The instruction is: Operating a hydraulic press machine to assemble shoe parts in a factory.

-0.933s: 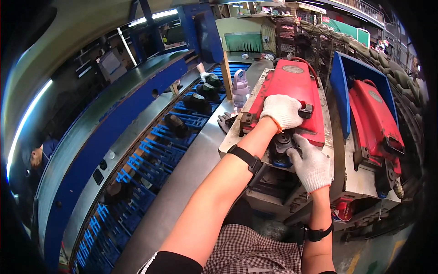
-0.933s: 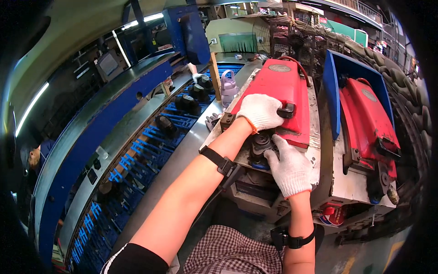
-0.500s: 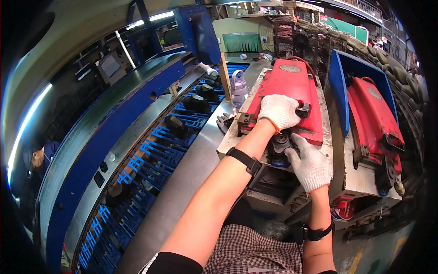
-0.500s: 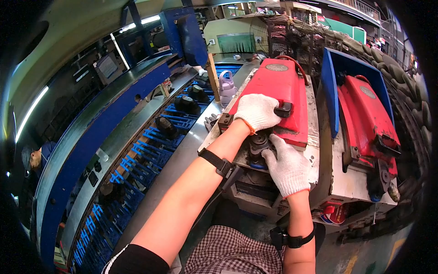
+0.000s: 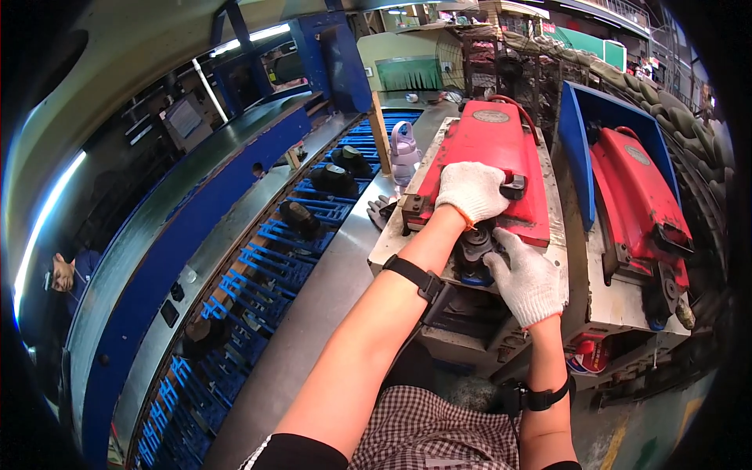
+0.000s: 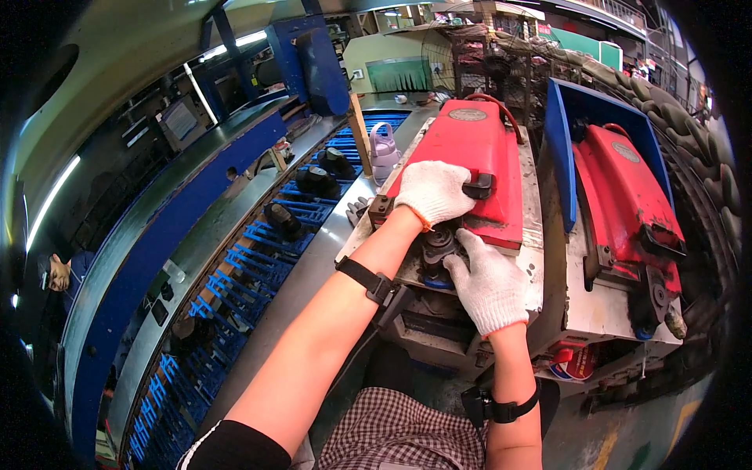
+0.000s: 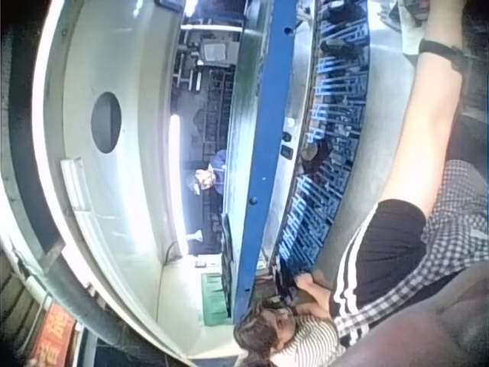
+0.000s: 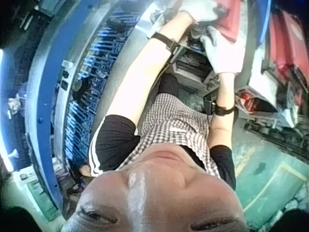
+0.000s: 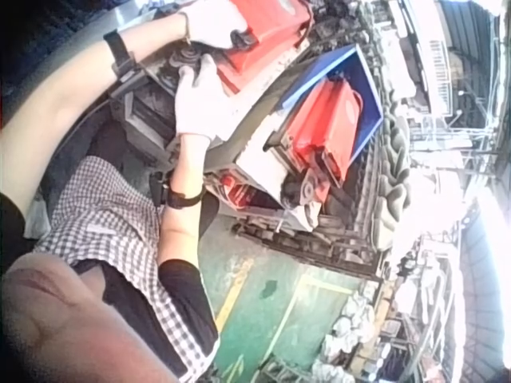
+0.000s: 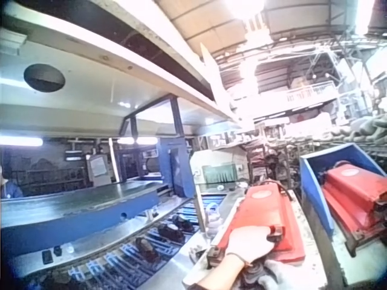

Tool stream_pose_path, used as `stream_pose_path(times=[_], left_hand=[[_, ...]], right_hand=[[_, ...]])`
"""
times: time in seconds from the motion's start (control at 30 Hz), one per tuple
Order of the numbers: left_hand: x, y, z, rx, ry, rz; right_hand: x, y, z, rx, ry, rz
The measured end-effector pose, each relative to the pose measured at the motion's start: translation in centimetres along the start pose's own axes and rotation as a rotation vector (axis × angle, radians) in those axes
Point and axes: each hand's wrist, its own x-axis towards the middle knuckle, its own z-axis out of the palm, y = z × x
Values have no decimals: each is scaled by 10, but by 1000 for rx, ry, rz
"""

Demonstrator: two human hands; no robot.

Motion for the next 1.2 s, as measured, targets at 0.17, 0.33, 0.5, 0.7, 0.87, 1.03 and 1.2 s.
stream_pose_path(times=[0.17,0.33,0.5,0.7,0.87,1.03,1.2], left_hand=[[2,-1,6,-16,80,6],[-1,1,4,-18,69,9],[-2,-4,4,-27,110,-9],[-3,1,-1,-7,44,22],[-5,-6,6,-27,82,-3],[-2,-4,12,-10,109,23],[1,-7,15,-3,89,7]], right_hand=[[0,1,-2,4,-4,5],[0,1,-2,-11,-12,10],[2,-5,-3,9,-35,15],[1,2,1,36,-37,29],[1,1,5,32,-32,19],[1,11,7,51,-30,10],[3,9,6,23,-29,-9]])
